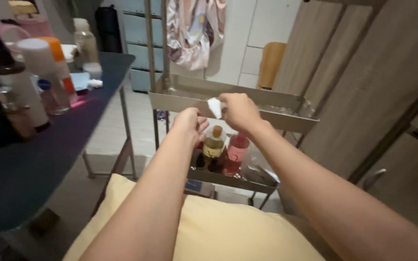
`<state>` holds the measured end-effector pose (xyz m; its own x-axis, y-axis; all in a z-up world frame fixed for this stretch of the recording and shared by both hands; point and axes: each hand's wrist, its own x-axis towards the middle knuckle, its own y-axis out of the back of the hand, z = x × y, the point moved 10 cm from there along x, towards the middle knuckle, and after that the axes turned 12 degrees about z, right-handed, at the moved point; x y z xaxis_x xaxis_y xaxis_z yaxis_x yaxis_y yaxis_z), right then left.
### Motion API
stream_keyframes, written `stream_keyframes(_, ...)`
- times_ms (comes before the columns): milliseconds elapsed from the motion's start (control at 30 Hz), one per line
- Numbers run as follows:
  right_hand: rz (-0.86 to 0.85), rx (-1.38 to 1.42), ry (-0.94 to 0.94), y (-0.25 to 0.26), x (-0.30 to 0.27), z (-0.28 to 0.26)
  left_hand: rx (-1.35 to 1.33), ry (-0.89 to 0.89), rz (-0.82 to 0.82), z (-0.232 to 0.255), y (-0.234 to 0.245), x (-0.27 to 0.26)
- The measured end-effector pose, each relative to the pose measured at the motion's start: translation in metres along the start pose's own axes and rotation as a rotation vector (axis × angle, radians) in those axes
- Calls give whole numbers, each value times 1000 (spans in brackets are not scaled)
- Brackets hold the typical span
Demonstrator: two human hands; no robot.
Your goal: The person wipes down the shelves of a rolling cart with a white cloth and cleans several cosmetic bottles and a thermometer before placing them back on the shelves.
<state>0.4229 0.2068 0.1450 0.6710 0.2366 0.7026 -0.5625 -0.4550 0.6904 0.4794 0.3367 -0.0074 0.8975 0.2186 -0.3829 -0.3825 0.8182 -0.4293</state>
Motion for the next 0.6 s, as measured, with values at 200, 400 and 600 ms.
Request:
stream_keyframes(200, -67, 93, 45, -49, 34, -63, -156, -14, -16, 5, 14, -9)
stream_keyframes(400, -120, 134, 14, -73, 52, -109, -191, -127, 87, 16, 51, -2)
stream_keyframes(600, -138, 108, 36, -61, 43, -84, -218, -67, 60, 11, 53, 7)
